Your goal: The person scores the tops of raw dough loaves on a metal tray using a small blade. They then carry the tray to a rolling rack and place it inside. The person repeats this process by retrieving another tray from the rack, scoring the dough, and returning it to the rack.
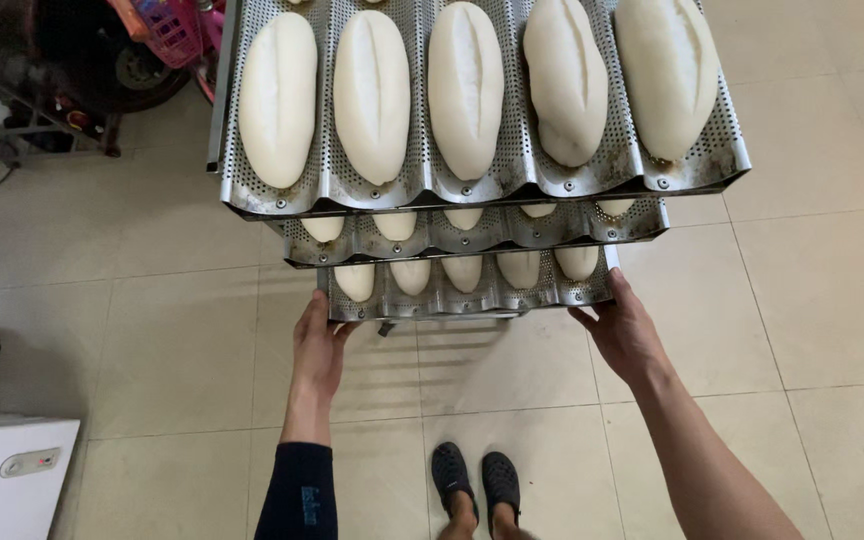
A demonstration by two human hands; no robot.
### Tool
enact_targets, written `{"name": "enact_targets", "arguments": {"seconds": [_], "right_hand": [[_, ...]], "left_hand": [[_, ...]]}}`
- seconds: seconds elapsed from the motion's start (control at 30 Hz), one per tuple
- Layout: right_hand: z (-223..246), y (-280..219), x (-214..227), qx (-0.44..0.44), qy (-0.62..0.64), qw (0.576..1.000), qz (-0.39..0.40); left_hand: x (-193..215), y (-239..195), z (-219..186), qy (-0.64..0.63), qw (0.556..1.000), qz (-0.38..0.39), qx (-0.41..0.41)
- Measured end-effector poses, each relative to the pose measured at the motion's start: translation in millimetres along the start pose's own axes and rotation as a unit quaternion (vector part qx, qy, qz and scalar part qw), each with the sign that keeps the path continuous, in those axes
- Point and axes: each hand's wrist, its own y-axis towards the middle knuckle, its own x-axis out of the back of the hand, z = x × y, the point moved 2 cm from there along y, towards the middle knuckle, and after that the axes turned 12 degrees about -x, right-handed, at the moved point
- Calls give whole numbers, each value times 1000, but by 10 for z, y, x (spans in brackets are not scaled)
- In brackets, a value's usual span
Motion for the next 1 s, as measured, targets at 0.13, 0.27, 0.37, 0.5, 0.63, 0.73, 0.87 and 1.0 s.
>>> {"name": "enact_targets", "arguments": {"seconds": [0.13,0.27,0.37,0.5,0.63,0.73,0.87,1.0], "right_hand": [[65,98,-67,8,-9,1000,10],[150,203,-123,-4,-36,999,-2],[217,290,-131,-8,-59,998,1],[288,446,-48,0,-121,992,16],[97,569,134,-15,-61,998,-24],[-456,407,291,-75,6,996,-57],[-940,78,-419,-259,-60,964,14],[-1181,-627,-1972,-294,-236,905,197]], "left_hand": [[-135,77,-133,-3,1000,21,-11],[-202,177,-193,62,998,11,4],[-146,361,-73,36,999,2,-3],[-105,515,52,82,997,1,1],[-128,262,-122,72,995,-53,53],[-8,-130,-352,59,993,-74,68],[268,-796,-693,169,979,-100,45],[414,-1240,-1224,345,927,-89,-112]]}}
